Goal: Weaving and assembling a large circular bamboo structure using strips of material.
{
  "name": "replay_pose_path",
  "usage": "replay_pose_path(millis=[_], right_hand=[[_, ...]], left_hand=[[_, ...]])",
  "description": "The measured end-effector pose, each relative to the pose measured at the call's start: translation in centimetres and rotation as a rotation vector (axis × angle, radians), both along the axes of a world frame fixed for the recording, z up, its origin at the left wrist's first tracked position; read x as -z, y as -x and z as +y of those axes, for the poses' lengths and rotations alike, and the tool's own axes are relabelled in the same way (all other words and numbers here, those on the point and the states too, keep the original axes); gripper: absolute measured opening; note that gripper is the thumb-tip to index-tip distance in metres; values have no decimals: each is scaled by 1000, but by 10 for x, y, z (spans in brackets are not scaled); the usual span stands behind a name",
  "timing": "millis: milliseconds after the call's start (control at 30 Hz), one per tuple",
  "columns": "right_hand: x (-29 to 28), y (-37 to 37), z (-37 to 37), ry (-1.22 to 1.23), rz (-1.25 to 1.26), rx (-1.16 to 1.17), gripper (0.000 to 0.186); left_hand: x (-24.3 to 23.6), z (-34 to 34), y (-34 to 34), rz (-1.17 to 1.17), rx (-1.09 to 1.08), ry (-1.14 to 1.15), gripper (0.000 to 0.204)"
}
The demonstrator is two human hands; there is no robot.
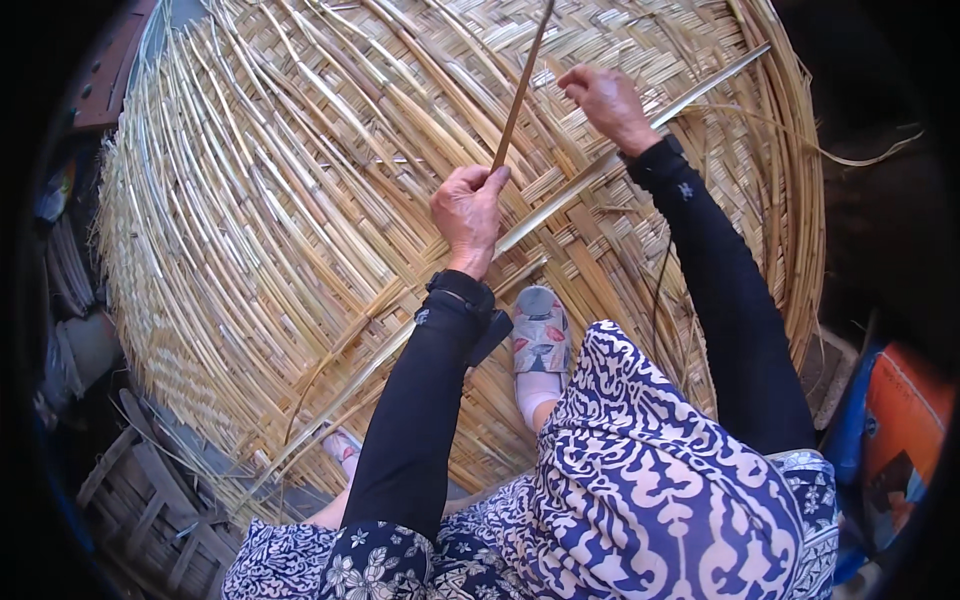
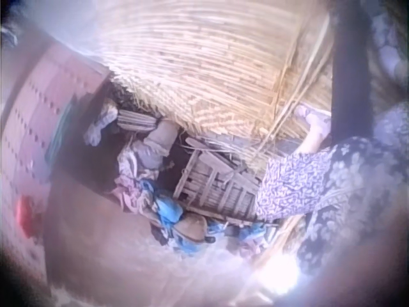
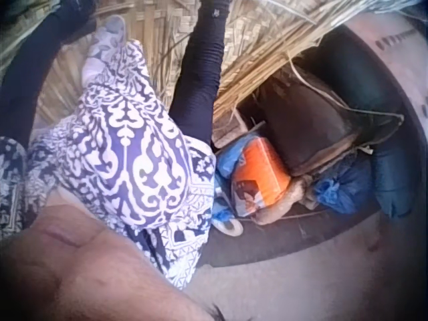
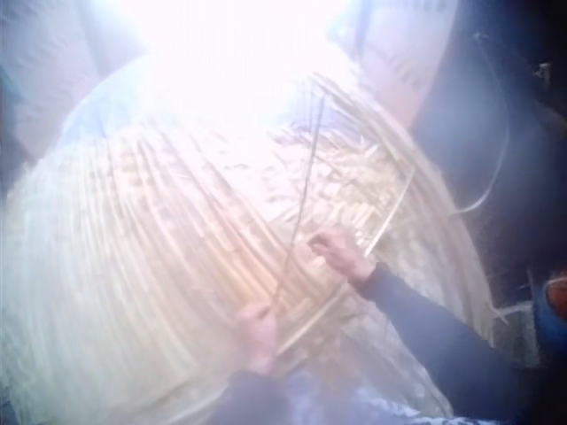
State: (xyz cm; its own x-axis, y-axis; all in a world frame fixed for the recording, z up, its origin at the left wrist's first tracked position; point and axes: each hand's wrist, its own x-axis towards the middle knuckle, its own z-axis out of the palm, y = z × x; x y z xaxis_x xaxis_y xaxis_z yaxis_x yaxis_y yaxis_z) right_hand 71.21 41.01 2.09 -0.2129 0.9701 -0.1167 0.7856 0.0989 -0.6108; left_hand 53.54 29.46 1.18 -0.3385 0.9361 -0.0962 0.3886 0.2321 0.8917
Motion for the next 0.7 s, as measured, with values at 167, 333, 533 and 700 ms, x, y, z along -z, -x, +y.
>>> replay_pose_path(millis=[167,333,533,700], right_hand=[[47,13,10,42,-173,-113,20],[18,9,6,529,518,167,21],[8,28,20,792,825,-80,25],[9,69,34,676,265,-215,34]], left_hand=[[0,2,0,7,-89,-31,15],[6,5,7,-100,-255,-46,20],[6,9,5,-122,-355,85,19],[7,12,5,-232,-414,76,20]])
